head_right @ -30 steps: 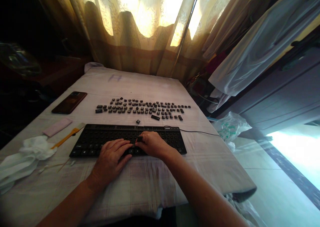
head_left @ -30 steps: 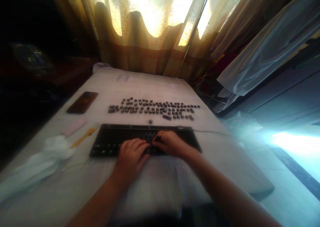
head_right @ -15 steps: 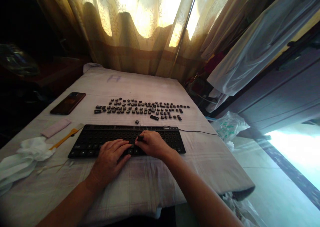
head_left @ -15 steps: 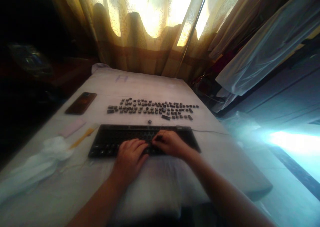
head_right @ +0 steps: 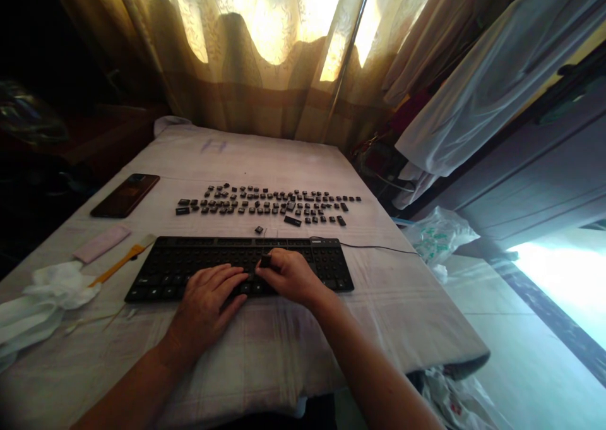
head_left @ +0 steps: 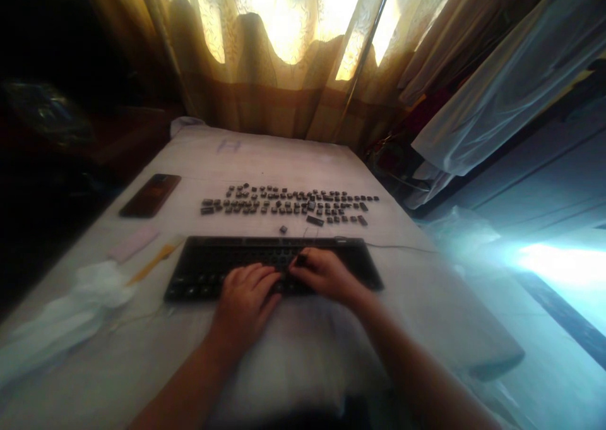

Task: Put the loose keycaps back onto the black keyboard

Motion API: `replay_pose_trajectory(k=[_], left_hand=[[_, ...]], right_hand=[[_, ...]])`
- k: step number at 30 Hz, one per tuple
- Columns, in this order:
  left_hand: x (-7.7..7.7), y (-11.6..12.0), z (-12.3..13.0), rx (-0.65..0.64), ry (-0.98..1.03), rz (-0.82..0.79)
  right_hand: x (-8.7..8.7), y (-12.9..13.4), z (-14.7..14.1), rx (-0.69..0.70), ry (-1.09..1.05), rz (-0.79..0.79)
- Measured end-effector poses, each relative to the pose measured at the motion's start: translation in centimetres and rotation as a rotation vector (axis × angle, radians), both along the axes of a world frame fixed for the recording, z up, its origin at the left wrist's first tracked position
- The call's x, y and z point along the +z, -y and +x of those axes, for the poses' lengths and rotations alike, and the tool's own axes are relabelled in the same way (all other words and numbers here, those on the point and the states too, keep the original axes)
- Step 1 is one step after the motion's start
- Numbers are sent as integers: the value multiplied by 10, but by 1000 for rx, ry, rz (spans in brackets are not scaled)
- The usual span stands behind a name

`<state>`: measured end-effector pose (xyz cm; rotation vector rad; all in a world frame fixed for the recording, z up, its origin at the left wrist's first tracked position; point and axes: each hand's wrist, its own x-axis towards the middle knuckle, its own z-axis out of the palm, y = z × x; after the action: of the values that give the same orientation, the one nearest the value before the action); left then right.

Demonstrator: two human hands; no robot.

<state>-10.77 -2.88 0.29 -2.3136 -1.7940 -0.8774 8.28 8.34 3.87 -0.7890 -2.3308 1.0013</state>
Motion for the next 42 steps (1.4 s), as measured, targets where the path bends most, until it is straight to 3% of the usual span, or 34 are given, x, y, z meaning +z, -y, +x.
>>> replay_pose_trajectory(k=[3,8,14,16,22,42], left_hand=[[0,0,0,3,-3,6],[2,1,1,-3,-2,8],[3,1,-1,4,-31,2],[5,1,1,1,-49,3],[9,0,12,-9,-105,-36],[8,-1,15,-27,-186,-11]], right_hand=[[-4,1,0,-82,-38,-54],[-10,1,1,-34,-89,-144],[-9,-2,-3,-255,-213,-77],[-7,-2,-1,-302,-300,-121],[-7,-5,15,-610,-411,-259],[-14,-2,17,-527,-425,-231]])
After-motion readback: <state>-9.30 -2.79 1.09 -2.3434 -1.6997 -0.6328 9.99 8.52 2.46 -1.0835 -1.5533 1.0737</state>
